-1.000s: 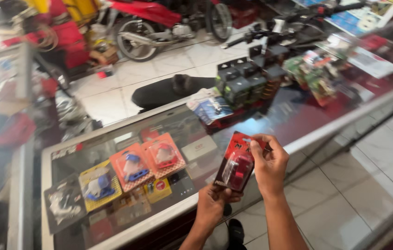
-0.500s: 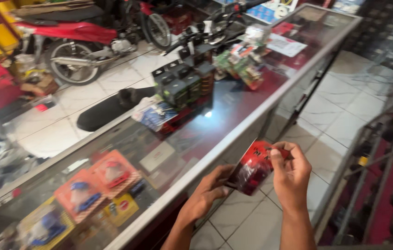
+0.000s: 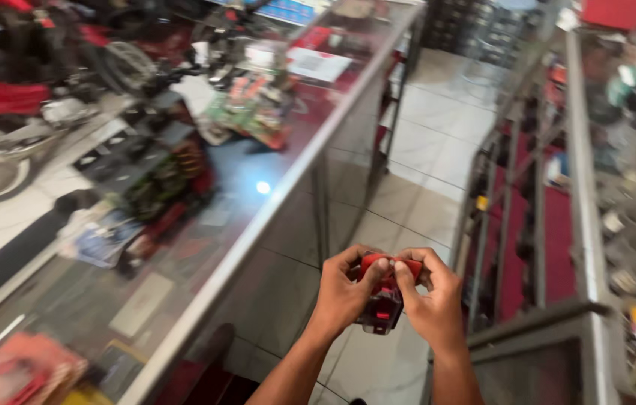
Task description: The person handles various packaged motorcycle parts on a glass counter, picking them up to look at them and then placing some on a wall-mounted display rack.
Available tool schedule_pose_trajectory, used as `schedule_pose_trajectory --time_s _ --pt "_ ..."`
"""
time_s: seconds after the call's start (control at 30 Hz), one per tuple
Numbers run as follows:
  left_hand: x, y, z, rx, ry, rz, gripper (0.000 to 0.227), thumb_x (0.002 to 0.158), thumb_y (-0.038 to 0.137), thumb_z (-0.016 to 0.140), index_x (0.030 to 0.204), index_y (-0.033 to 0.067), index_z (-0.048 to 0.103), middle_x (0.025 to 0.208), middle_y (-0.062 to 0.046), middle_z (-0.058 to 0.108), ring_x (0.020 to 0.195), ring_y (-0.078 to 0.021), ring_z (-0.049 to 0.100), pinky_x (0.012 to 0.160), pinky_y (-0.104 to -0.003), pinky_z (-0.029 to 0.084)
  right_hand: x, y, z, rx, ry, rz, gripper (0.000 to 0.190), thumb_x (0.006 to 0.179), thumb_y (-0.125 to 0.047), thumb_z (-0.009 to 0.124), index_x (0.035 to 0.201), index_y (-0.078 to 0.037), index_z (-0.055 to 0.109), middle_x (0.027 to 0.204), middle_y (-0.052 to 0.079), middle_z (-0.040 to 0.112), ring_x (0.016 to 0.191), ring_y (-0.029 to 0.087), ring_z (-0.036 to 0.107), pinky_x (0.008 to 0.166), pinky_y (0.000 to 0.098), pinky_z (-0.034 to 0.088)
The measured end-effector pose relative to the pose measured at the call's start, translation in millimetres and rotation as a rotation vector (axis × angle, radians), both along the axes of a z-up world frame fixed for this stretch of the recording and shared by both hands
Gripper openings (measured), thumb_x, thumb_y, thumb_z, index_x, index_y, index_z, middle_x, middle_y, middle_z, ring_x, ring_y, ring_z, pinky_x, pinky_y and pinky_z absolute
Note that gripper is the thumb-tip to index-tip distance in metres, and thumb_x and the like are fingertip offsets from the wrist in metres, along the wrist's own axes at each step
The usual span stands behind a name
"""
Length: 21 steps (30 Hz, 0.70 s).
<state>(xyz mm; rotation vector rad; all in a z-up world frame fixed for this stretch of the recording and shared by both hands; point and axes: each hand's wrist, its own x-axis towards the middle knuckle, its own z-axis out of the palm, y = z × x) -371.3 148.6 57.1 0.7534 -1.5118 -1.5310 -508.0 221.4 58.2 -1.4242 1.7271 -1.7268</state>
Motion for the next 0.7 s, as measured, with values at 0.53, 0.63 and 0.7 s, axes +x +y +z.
schedule_pose_trajectory --time_s 0.53,0.63,0.7 --pt "-145.9 39.8 -6.5 0.031 0.051 -0.477 0.015 0.100 0.013 0.067 0.096 -0.0005 0.070 0.088 -0.002 0.069 0.078 -0.0073 0.060 0.072 -0.027 0.054 -95.8 81.9 -13.2 -0.019 -0.237 -0.431 0.009 0.094 -0.006 0.067 0.099 0.001 0.068 0.080 0.001 0.070 0.071 0.003 0.064 0.061 0.0210 0.052" --pt "-166.0 48.2 -10.7 0.103 0.041 -0.537 0.012 0.097 0.013 0.068 0.099 0.0008 0.071 0.087 -0.001 0.070 0.078 -0.0066 0.061 0.073 -0.026 0.055 -108.1 96.3 -9.9 0.066 -0.145 -0.551 0.010 0.093 -0.007 0.068 0.097 0.001 0.068 0.076 0.003 0.073 0.069 0.005 0.068 0.060 0.0235 0.054" --pt "-177.9 50.0 -13.9 0.078 0.003 -0.569 0.014 0.097 0.013 0.069 0.097 0.0002 0.071 0.083 -0.001 0.070 0.074 -0.0070 0.061 0.069 -0.026 0.055 -110.8 101.7 -8.4 0.059 -0.105 -0.616 0.011 0.091 -0.008 0.069 0.098 0.001 0.068 0.077 0.004 0.074 0.070 0.006 0.071 0.061 0.0241 0.056"
